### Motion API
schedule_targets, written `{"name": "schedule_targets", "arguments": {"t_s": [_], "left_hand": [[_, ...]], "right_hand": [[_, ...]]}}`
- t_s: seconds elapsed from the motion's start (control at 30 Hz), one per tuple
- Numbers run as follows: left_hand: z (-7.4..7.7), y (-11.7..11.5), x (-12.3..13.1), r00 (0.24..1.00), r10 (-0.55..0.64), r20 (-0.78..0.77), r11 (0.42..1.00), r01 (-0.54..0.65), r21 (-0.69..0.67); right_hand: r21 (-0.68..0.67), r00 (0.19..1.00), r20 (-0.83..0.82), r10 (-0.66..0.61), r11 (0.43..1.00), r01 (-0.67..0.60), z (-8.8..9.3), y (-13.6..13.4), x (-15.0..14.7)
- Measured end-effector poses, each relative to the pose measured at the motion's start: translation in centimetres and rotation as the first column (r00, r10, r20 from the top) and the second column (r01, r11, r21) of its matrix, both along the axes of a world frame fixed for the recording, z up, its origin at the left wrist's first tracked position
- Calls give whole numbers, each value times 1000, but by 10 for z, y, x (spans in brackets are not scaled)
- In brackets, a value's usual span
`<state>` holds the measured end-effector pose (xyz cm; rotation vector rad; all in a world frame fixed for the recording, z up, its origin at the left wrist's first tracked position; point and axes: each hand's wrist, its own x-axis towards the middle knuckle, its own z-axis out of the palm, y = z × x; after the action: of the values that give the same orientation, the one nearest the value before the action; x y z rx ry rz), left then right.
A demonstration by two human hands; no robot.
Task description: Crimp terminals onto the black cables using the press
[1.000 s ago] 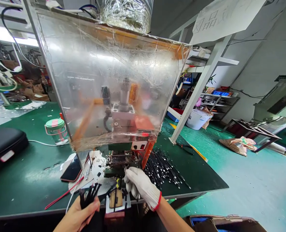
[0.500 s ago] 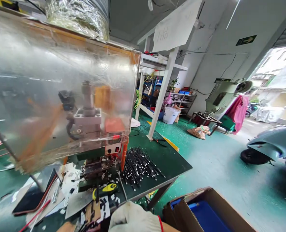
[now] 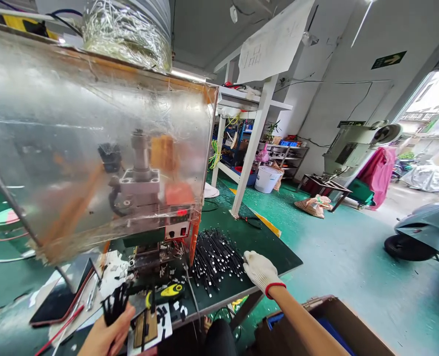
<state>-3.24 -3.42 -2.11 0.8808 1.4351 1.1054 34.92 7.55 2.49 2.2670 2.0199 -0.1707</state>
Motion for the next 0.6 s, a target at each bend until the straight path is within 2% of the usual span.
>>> {"name": "schedule_targets", "arguments": {"t_s": [0.07, 0.17, 0.23, 0.27, 0.3, 0.37, 0.47, 0.53, 0.6], "left_hand": [[5, 9, 20, 997, 10, -71, 999, -6, 46], [6, 20, 36, 990, -12, -137, 998, 21, 63], [6, 23, 39, 994, -8, -112, 998, 14, 57], [6, 23, 38, 996, 0, -85, 999, 4, 55], [8, 21, 36, 998, 14, -62, 999, -11, 49], [14, 15, 29, 1000, 13, 4, 1000, -14, 19], [27, 1, 16, 991, 17, 136, 999, -10, -47], [34, -8, 8, 980, 64, 190, 996, -50, -80], [38, -15, 3, 971, 133, 198, 989, -116, -96]], "right_hand": [[-6, 1000, 3, -29, 1000, 29, -3, 4, -3], [-4, 999, -25, -44, 999, 44, 1, 8, 2], [25, 988, -141, -68, 997, 72, 5, 7, 6], [36, 962, -254, -96, 993, 109, 8, 4, 6], [32, 907, -402, -123, 988, 149, 11, -1, 5], [-26, 696, -701, -153, 982, 189, 14, -14, -8], [-117, 367, -921, -128, 992, 54, 16, -40, -52], [-159, 250, -959, -132, 983, -90, 14, -55, -93], [-207, 213, -963, -165, 958, -197, 9, -64, -136]]}}
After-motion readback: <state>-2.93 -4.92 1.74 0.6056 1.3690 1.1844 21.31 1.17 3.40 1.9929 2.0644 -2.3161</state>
